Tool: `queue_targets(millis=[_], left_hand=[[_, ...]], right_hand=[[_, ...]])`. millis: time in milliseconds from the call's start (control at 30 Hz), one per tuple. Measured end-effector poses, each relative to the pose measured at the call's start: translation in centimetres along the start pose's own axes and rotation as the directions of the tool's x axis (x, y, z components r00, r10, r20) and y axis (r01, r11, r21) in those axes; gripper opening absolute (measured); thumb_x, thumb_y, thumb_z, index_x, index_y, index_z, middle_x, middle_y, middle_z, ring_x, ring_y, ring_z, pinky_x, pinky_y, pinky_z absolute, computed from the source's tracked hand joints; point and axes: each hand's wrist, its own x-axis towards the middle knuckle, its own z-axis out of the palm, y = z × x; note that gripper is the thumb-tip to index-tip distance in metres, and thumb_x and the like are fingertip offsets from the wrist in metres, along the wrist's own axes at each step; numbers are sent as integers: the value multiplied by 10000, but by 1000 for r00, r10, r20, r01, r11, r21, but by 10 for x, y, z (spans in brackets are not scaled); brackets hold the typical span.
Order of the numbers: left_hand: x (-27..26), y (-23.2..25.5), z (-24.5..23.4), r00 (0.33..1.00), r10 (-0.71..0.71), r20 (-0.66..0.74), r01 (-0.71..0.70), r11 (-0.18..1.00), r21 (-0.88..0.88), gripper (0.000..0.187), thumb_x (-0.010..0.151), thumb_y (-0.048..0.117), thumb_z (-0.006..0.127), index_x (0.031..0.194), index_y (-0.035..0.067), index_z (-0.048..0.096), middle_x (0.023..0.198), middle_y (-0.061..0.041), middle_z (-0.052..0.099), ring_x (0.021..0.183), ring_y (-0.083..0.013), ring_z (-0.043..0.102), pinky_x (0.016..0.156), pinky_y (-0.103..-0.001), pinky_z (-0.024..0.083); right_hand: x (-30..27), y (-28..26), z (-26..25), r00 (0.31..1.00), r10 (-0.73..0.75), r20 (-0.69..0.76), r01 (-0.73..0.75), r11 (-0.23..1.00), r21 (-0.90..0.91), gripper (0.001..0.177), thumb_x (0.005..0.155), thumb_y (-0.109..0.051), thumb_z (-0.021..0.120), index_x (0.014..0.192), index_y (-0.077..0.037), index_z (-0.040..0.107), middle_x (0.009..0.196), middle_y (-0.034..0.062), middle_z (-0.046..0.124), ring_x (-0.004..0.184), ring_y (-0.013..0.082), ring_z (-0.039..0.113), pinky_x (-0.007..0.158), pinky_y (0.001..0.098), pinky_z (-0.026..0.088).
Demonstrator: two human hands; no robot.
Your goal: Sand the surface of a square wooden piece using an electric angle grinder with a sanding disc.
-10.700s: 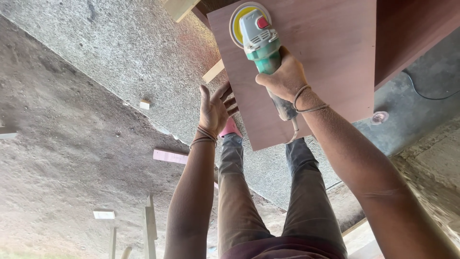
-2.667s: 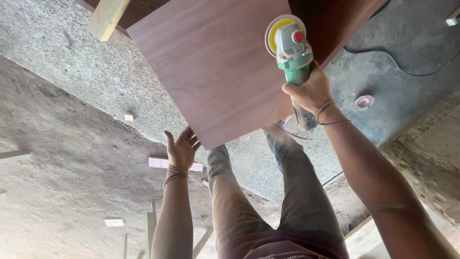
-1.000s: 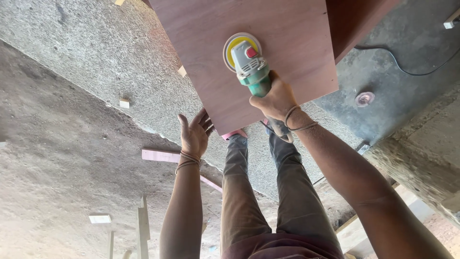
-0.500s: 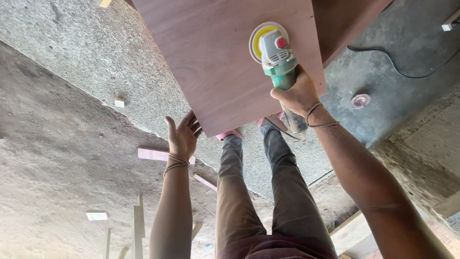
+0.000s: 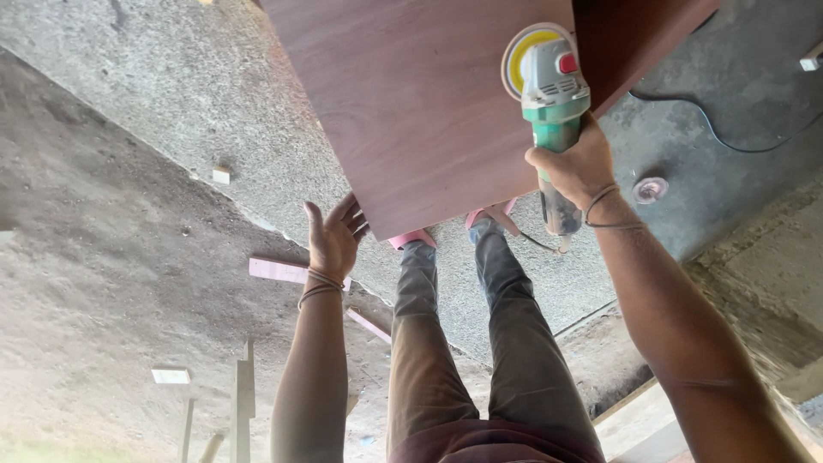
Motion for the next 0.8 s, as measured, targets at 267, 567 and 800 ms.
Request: queue_targets(millis=[267,567,800], left_hand=[[0,-10,-3,999,28,44,-26,999,-38,1307,781,951,280,1571,-90,292,1575,-294,432,1444,-406,446,1220,-507,314],[0,-8,-5,994,34,105,-29,998,-48,1269,813,932,253,1570,-85,312,1560,-287,459,1392,-390,483,1198,-504,341],[-2,-8,-3,989,41,143,-29,996,-85,1260,819,931,245,1574,-76,314,1567,-275,453,1413,-367,476,1213,-494,328]], right_hand=[[-18,-28,84,987,-46,157,45,999,8,526,705,-199,755,1168,-20,582,944,104,700,747,208,696,660,364,641],[-32,-63,155,952,-118,283,158,980,-122,580,715,-263,739,1207,-10,563,975,151,736,809,269,746,742,389,646],[-31,-75,168,954,-25,300,93,972,-214,626,701,-262,736,1244,-18,543,975,172,746,870,308,764,820,396,633]])
